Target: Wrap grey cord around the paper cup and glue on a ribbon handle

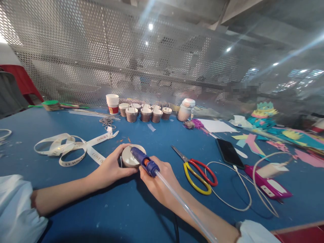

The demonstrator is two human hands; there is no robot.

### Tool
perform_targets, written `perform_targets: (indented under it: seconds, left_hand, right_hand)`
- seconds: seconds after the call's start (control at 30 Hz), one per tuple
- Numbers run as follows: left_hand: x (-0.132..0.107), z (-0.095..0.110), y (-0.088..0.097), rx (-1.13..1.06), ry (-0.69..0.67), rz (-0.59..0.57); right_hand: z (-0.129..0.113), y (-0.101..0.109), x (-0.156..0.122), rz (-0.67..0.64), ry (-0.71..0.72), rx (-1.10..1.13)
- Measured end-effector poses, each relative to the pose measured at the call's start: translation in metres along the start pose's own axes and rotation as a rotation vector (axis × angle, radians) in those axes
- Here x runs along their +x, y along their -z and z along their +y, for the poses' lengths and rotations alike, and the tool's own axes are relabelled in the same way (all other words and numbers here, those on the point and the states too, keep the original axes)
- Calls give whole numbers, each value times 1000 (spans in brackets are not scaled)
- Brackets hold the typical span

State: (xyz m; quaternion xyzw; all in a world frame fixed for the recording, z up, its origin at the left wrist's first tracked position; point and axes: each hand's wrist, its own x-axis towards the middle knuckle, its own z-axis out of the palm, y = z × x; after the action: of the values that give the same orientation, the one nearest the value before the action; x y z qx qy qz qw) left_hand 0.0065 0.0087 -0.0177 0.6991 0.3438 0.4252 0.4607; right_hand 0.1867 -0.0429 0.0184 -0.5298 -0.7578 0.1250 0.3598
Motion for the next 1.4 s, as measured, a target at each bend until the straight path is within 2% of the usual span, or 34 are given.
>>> perform_targets:
  seconds: [0.17,0.4,0.6,0.7,0.9,1.13,1.23,1.4]
  left_hand:
    - [0,2,-1,29,37,-1]
    - [1,-2,1,-22,13,-21]
    - [1,-1,1,-36,53,-29]
    - [1,0,1,-31,48,-30]
    - [1,-3,3,1,32,-31]
    - [0,-2,5,-23,117,-8]
    - [-1,1,8,-47,200,62]
    - [7,0,15,-125,239,301]
  right_hand:
    - [1,-2,0,-46,23,58]
    - [-6,4,-1,-29,-72,21]
    - [-4,1,-1,-45,-44,56]
    - [-6,2,0,-69,-74,78]
    - [2,2,3,-10,-88,53]
    - [6,13,6,-159,-306,256]
    - [9,18,8,-155,-336,340]
    - [30,14,17,-7,-310,433]
